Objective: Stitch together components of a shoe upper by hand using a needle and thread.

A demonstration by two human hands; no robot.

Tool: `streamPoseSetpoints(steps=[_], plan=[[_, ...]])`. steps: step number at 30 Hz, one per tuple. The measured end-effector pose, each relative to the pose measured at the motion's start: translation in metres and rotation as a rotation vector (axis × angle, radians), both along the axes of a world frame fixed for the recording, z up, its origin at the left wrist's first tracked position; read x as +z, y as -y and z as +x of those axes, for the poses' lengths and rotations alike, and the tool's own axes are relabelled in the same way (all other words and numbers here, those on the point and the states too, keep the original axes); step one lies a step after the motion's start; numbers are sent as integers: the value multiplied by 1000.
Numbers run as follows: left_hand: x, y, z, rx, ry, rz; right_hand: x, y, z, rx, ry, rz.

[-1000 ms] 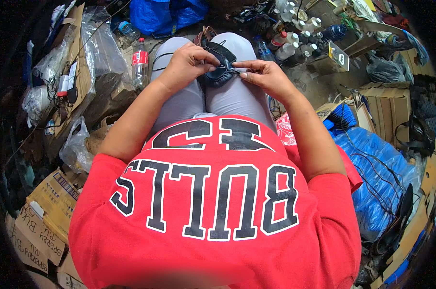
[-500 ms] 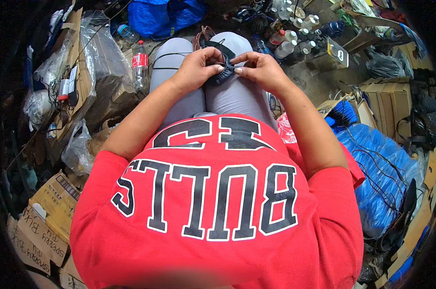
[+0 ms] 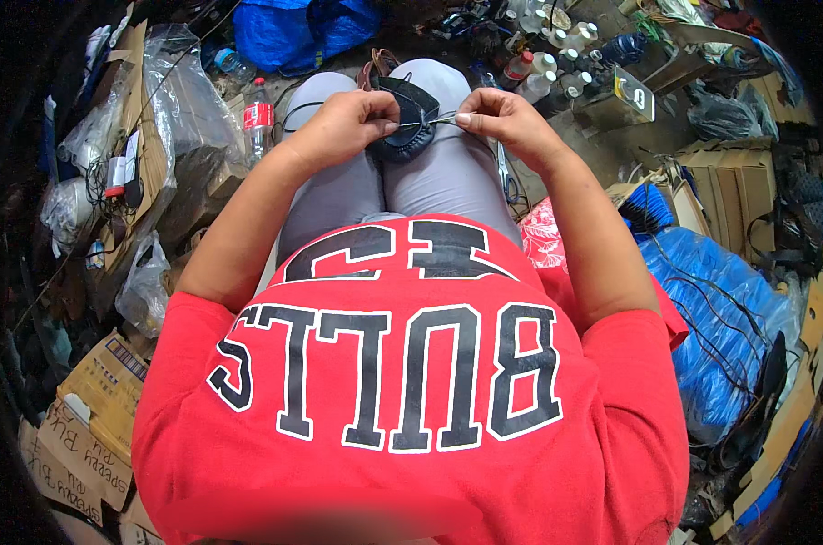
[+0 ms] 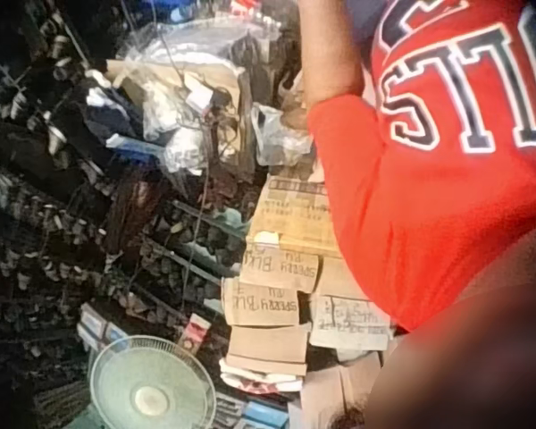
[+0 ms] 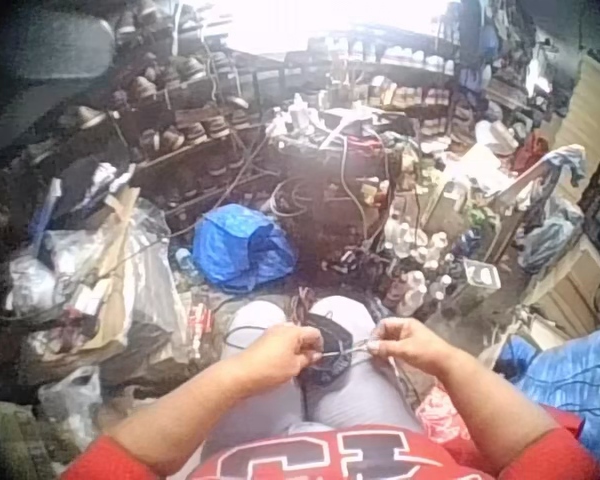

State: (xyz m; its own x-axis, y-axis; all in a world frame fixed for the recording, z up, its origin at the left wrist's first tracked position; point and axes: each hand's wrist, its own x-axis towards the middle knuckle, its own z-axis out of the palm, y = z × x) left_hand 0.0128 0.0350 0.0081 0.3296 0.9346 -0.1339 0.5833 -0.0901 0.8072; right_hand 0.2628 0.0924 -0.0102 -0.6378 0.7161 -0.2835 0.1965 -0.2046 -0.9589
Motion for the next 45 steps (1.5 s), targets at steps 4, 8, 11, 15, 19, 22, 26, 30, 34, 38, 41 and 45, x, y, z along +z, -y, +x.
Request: streamPoseSetpoints(steps=[4,8,11,15,19,22,26,30,34,38,41,45], plan=[[1,-2,5,-35,-24,-8,-6,6,0,27,56,205],[3,-5,8,-88,-82,94,20,9,16,19,339,29],[4,-8,11,-178,-128,169,40,0,32,54,201,141],[4,-12,14,-243,-211,208,30,-30,16,-23,402,729],[5,-11,11,-260,-263,182,34,-34,2,-209,515,857],[6,-11,7,-252,-227,139,60,-16,-5,183,517,993],[3,-13,5,-309,-211,212,67,13,-38,570,888,1218],[-8,-8,-5,-308,-244,234,50,8,-40,581,770,1180],[-11,10,-58,-244,-318,468,29,-6,-2,496,715,1198],[7,54,-139,195,-240,198,28,-10,49,138,810,762],[30,60,-165,363,246,-16,36,-19,56,-265,369,160],[62,32,-126,210,794,273,32,-23,3,-328,-591,-164]])
